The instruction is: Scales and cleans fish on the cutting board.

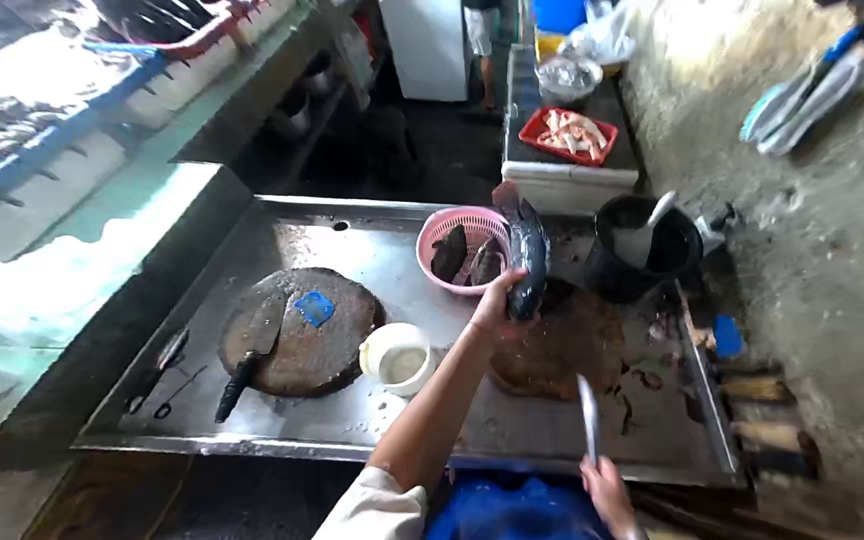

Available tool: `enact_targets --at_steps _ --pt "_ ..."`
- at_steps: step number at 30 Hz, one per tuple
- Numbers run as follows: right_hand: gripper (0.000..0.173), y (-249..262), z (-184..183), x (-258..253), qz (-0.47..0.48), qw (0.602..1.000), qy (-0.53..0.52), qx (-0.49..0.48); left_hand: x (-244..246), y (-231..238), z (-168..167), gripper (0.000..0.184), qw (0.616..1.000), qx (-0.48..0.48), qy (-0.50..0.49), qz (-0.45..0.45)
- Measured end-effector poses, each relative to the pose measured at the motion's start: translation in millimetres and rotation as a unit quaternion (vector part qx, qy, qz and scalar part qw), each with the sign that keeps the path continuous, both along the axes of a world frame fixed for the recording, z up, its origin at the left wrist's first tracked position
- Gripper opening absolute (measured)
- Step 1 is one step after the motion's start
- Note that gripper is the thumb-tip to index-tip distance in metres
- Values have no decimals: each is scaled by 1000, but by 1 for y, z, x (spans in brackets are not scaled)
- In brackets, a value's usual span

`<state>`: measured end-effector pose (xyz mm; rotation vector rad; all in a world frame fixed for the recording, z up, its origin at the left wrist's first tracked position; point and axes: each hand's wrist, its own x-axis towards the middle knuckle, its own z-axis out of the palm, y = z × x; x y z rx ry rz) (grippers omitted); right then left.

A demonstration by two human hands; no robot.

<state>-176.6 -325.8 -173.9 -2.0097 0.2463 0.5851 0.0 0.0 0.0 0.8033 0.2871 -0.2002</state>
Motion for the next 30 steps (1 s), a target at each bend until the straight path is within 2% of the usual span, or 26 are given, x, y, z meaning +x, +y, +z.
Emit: enact_targets --at_steps 2,3,4,6,8,10,11,14,15,17,19,21,22,24,25,27,29,30 --pt "39 -48 20 27 11 997 -49 -54 -1 -8 -18 33 996 79 16 -29" --pt "52 -66 32 42 29 996 -58 -69 -2 -20 -40 31 991 116 48 -43" --pt "57 -75 38 67 49 993 -83 -73 3 -27 -65 35 979 179 78 -60" --pt "44 -84 32 115 111 979 -159 -62 5 -42 -126 64 918 354 142 -112" --pt "40 -76 37 171 223 956 -181 -66 3 -54 -157 85 841 473 213 -153" --pt "42 -49 53 228 319 924 -171 -126 1 -64 -156 87 808 513 245 -158" --pt "43 -33 59 254 337 915 -161 -152 1 -68 -151 87 796 525 254 -158" --pt "40 21 50 311 300 912 -144 -238 3 -81 -140 90 760 568 270 -164" --pt "37 38 41 310 282 913 -133 -264 3 -85 -138 91 749 582 272 -165" --pt "37 64 36 264 286 918 -86 -261 3 -93 -131 93 725 612 270 -163" --pt "41 71 60 238 337 915 -48 -219 11 -87 -115 93 709 631 261 -173" --pt "42 61 73 263 379 908 -15 -179 10 -82 -114 90 711 633 248 -180" --pt "40 63 65 275 376 909 -15 -180 6 -80 -121 89 710 636 241 -183" --pt "33 81 49 264 321 927 -36 -192 7 -81 -127 92 704 648 220 -191" --pt "35 92 46 246 302 933 -43 -191 8 -81 -128 92 698 655 212 -197" --pt "41 91 59 235 312 936 -25 -159 5 -67 -130 96 692 665 192 -208" --pt "45 56 81 263 336 929 -25 -151 0 -51 -137 100 703 657 157 -222" --pt "44 42 95 287 322 929 -62 -175 6 -43 -135 97 710 653 131 -230"
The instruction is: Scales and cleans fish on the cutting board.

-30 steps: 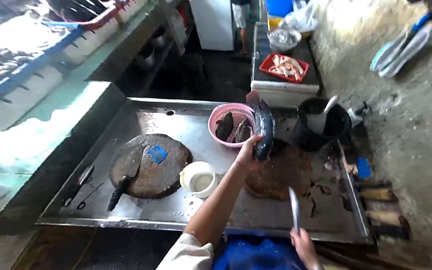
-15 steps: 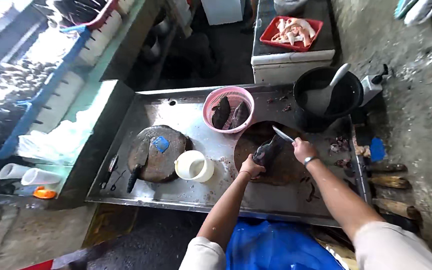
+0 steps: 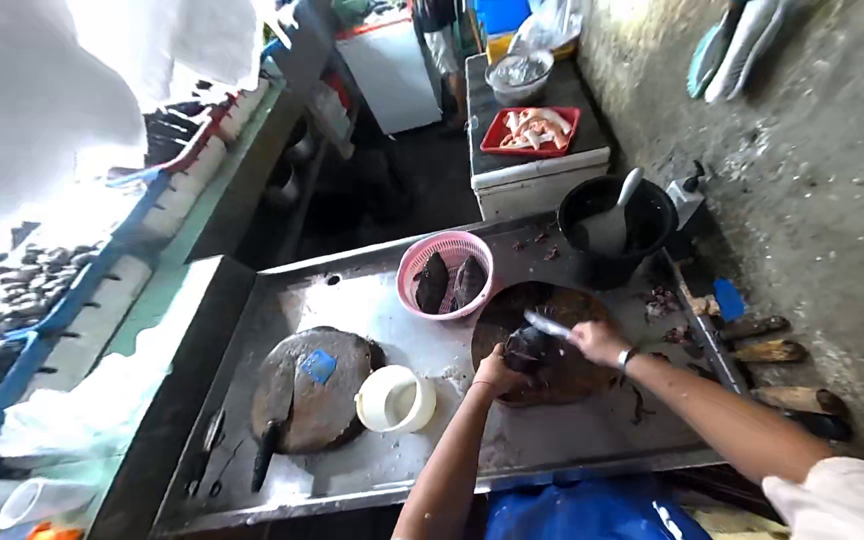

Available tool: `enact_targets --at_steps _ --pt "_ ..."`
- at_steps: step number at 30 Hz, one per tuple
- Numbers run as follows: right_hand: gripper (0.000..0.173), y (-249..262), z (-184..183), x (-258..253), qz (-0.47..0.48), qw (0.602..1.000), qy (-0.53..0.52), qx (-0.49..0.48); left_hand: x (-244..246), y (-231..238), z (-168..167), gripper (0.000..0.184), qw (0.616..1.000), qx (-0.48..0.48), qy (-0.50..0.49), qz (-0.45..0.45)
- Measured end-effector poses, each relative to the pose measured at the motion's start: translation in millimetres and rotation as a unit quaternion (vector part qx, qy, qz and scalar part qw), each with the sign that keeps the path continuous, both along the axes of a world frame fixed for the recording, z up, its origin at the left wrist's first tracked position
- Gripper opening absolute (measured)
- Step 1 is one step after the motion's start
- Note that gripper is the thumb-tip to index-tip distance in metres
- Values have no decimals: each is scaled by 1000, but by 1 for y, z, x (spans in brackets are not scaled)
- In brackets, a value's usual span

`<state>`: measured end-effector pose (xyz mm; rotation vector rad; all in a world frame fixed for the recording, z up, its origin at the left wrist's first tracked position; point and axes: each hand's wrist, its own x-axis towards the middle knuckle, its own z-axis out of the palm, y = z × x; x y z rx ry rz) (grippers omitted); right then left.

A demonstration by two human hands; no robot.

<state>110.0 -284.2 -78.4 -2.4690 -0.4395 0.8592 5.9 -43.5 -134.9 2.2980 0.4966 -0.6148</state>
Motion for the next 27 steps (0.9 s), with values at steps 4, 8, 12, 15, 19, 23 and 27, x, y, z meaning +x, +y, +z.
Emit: enact_targets --at_steps 4,8,12,15,19,23,27 --pt "39 -21 23 92 -142 943 -298 -33 34 25 -14 63 992 35 -90 77" --pt "41 -7 -2 166 -194 909 -369 -7 78 57 -61 74 974 105 -44 194" --pt "44 -5 -30 191 -128 930 -344 -34 92 66 -73 73 978 137 -39 151" --pt "43 -13 -34 192 -82 929 -358 -44 79 55 -74 67 971 172 -41 161" --pt "43 -19 -33 200 -36 927 -373 -16 42 40 -81 71 958 192 -40 209" --pt "42 -29 -27 167 -43 909 -410 54 0 28 -81 72 954 192 -32 228" --pt "40 -44 -40 58 -69 941 -329 40 0 36 -85 73 954 189 -28 232"
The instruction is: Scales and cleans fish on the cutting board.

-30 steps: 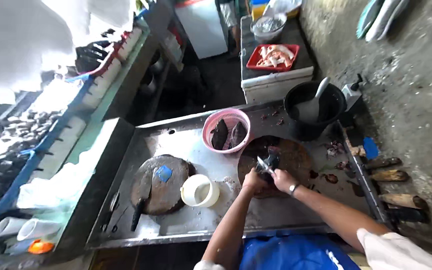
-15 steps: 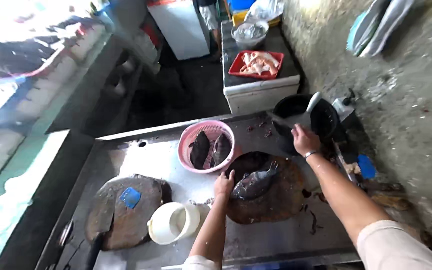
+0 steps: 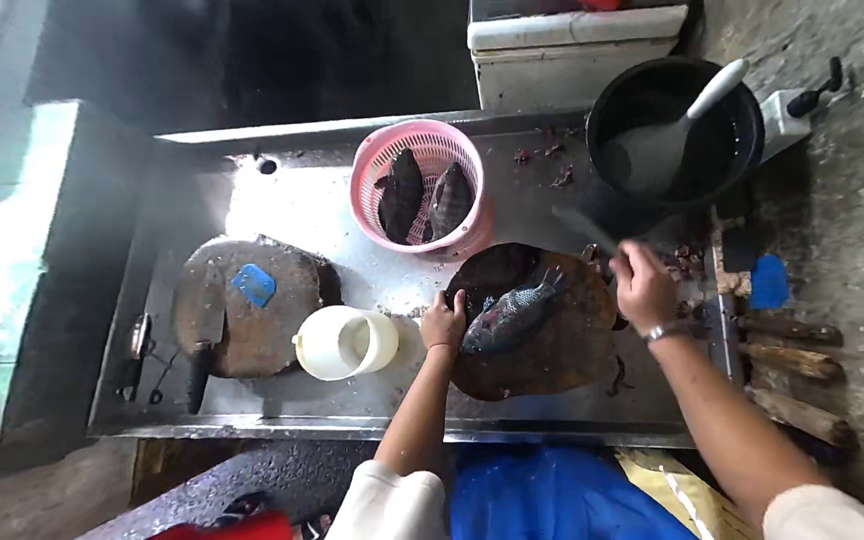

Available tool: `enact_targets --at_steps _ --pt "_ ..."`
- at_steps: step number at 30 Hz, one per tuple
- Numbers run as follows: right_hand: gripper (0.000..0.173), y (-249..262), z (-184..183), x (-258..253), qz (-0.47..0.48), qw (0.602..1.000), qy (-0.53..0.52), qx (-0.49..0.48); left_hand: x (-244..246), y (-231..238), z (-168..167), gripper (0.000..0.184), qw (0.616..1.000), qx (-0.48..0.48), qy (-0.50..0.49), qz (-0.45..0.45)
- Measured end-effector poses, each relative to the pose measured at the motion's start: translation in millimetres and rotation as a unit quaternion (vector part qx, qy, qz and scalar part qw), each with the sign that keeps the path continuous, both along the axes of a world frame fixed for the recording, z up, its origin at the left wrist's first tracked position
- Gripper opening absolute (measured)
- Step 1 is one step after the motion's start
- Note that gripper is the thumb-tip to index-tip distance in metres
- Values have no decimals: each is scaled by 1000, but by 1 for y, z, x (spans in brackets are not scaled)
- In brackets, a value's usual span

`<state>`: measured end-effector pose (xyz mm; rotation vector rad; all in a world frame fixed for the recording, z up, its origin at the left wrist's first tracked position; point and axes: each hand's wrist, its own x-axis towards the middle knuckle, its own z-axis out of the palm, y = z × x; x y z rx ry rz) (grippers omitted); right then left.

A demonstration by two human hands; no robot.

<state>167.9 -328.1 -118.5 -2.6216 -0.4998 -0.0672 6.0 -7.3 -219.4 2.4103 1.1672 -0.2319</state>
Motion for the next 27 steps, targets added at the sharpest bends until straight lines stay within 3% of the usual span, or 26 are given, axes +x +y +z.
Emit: enact_targets --at_steps 3,6,11,16,19,22,27 --pt "43 -31 -27 -57 -99 986 136 -8 -1 3 2 72 1000 -22 -18 -9" --pt "48 -54 -34 -93 -100 969 224 -28 -16 8 5 58 986 -79 -144 -19" --pt "47 -72 -24 -119 -85 980 173 -53 -72 -16 -16 48 950 -99 -292 39" --pt "41 -63 -51 -126 -76 946 285 -135 -68 -11 -23 43 959 -112 -260 22" --pt "43 -59 -38 -123 -62 943 294 -142 -77 -13 -29 46 959 -101 -264 15" --pt "42 -55 -23 -128 -48 952 268 -142 -103 -42 -35 49 946 -91 -304 72" --pt "41 -39 -26 -148 -69 940 295 -156 -91 -40 -32 45 933 -99 -331 105"
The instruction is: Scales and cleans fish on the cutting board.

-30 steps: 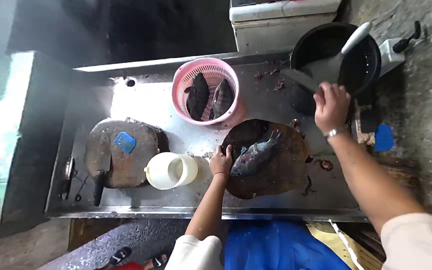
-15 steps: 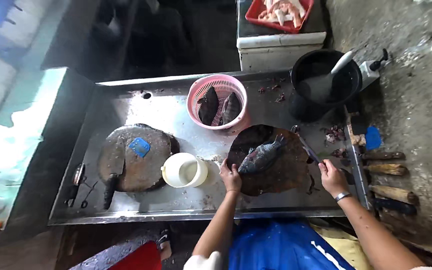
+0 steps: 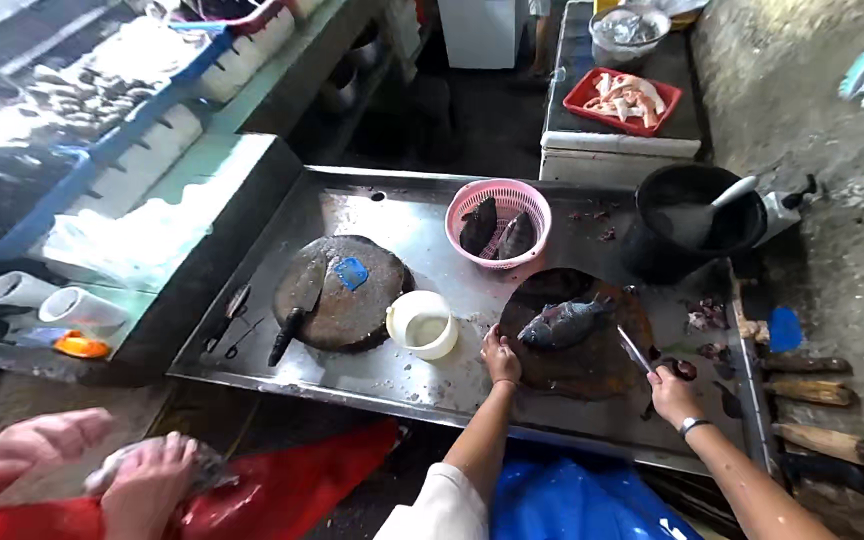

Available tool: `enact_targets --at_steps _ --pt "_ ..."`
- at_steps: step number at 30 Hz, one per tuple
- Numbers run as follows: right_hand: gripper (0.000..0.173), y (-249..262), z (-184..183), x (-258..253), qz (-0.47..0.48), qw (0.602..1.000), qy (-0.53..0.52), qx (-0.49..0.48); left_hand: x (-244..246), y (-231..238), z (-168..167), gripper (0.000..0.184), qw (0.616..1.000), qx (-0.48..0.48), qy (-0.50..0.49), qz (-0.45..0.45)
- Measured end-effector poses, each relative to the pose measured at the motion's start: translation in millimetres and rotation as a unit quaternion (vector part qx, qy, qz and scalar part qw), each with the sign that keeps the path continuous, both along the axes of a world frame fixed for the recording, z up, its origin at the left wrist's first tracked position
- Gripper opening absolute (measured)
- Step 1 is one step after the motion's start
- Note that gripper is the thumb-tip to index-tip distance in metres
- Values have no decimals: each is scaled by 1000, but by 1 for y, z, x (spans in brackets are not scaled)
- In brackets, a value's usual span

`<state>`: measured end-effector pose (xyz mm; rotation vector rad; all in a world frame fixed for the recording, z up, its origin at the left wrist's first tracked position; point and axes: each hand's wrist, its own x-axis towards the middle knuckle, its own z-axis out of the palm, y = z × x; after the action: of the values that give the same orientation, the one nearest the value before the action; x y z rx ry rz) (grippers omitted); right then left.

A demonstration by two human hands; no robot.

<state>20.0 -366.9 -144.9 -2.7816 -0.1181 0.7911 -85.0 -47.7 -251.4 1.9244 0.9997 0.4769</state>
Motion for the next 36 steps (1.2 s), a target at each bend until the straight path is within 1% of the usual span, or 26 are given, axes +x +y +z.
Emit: enact_targets --at_steps 2,3,4,5,6,7,8,9,11,12,13,14,16,17,19,20,21,22,24,26,28,29,31,33,35,36 --pt "42 5 10 5 14 1000 11 -4 0 0 12 44 999 33 5 -1" --pt "42 5 18 11 29 1000 1 -1 2 -4 27 46 998 57 17 -18" --pt "41 6 27 17 44 999 -15 9 6 -7 47 52 995 73 42 -58" --pt "42 9 37 23 58 998 -28 19 12 -7 65 62 986 77 82 -120" --pt "42 13 46 30 70 997 -32 23 20 -7 79 75 970 71 137 -190" --pt "43 20 53 38 80 996 -27 18 31 -6 85 86 949 66 188 -246" --pt "44 28 59 48 86 996 -19 8 42 -5 87 91 930 64 224 -285" --pt "44 38 62 60 86 996 -8 -2 53 -5 87 92 916 65 248 -308" --pt "44 59 56 81 63 998 -5 -15 67 -9 90 95 900 58 274 -334" --pt "43 70 50 82 47 999 -6 -18 71 -12 94 97 895 54 283 -340" --pt "40 83 44 70 36 999 -2 -13 73 -17 95 99 892 47 290 -343" --pt "38 98 41 48 35 999 4 6 73 -21 96 100 891 37 296 -342" --pt "38 125 56 7 80 994 47 50 75 -21 103 101 890 11 309 -336" --pt "41 129 64 5 101 990 75 70 73 -19 106 101 889 -3 313 -334" --pt "42 124 62 30 96 987 103 83 63 -15 105 99 892 -28 311 -328" --pt "41 124 56 44 73 991 91 66 63 -14 106 98 893 -36 309 -324" --pt "38 127 47 45 56 995 69 49 64 -17 107 97 895 -41 307 -322" --pt "38 133 41 32 51 997 43 45 64 -22 107 96 895 -44 307 -320" --pt "41 149 53 6 84 994 36 65 67 -21 110 91 901 -46 300 -311" --pt "45 141 55 20 93 990 59 90 59 -17 109 94 907 -55 293 -299" --pt "44 139 42 36 73 995 30 61 59 -13 112 95 907 -60 293 -298" --pt "44 142 37 28 71 996 19 50 60 -14 114 94 905 -59 294 -301" --pt "45 149 45 5 107 992 30 66 63 -11 117 88 901 -56 300 -307" --pt "46 138 51 18 132 984 60 102 58 -4 113 89 900 -58 298 -312" --pt "46 134 46 42 101 991 50 74 58 -3 115 94 900 -64 292 -317" --pt "45 136 41 37 88 994 40 56 58 -5 117 94 900 -65 292 -319"
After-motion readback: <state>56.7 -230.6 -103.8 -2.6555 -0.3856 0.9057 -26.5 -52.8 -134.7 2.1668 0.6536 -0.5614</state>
